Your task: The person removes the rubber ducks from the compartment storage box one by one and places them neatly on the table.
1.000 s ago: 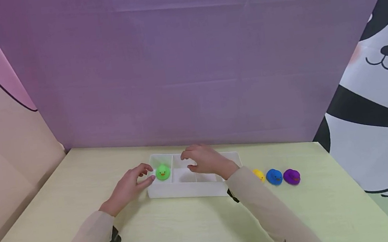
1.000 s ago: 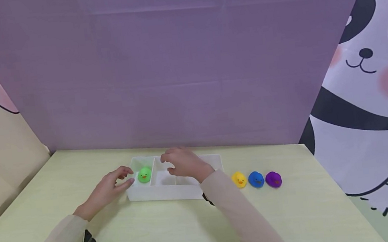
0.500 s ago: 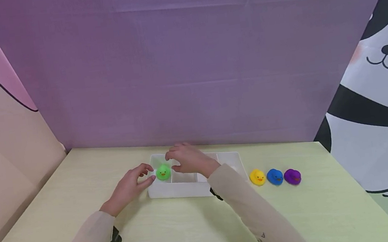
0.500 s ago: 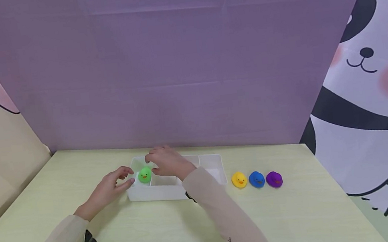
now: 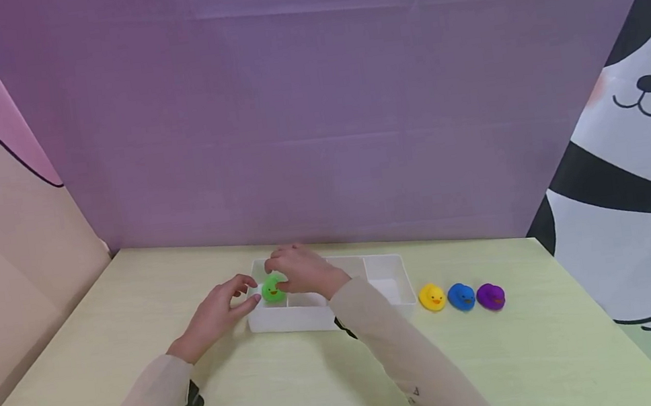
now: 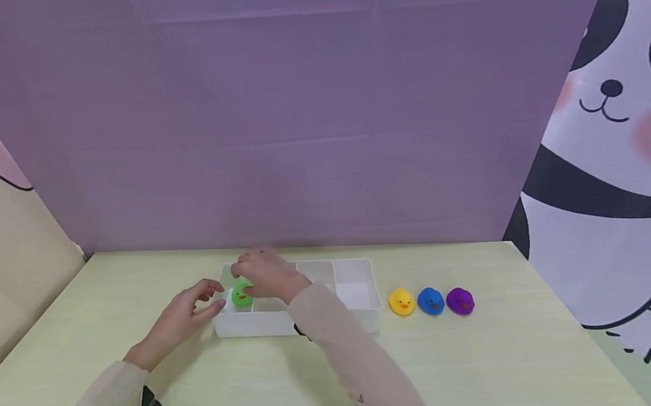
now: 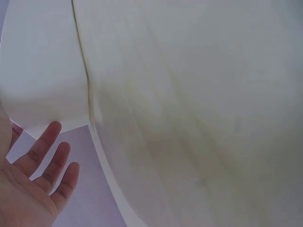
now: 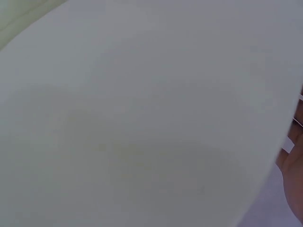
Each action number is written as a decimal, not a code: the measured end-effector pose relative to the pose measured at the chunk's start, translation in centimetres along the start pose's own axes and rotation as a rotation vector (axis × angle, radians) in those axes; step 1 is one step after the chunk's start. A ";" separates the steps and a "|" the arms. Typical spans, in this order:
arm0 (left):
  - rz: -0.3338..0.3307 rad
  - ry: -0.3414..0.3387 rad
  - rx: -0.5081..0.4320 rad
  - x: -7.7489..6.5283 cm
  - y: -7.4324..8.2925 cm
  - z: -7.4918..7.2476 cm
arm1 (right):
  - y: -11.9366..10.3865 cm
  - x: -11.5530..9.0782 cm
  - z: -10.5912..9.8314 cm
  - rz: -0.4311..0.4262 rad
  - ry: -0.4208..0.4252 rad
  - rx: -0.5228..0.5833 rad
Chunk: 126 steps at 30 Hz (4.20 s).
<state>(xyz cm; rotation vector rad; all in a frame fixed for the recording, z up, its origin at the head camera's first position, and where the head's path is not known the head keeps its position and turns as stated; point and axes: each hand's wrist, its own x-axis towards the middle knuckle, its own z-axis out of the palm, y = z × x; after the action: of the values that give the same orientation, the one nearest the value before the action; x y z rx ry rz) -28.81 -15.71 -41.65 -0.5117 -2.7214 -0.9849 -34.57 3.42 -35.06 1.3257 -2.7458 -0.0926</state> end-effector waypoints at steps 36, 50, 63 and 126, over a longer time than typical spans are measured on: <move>0.004 0.007 -0.012 -0.1 0.0 -0.3 | -1.3 2.3 0.9 0.059 -0.121 -0.037; 0.009 0.003 -0.001 -0.1 -0.1 0.0 | -1.2 2.4 1.3 0.035 -0.113 -0.076; -0.002 0.006 -0.010 0.0 0.0 0.1 | -1.0 2.1 0.9 -0.027 -0.089 -0.116; -0.027 -0.001 0.005 0.0 0.1 0.1 | 4.6 -6.9 -5.1 -0.085 0.039 -0.216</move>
<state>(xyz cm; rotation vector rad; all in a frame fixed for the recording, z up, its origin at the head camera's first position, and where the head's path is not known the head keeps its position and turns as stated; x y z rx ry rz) -28.76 -15.59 -41.62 -0.4762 -2.7377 -0.9846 -33.32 11.58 -29.90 1.3673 -2.5607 -0.3546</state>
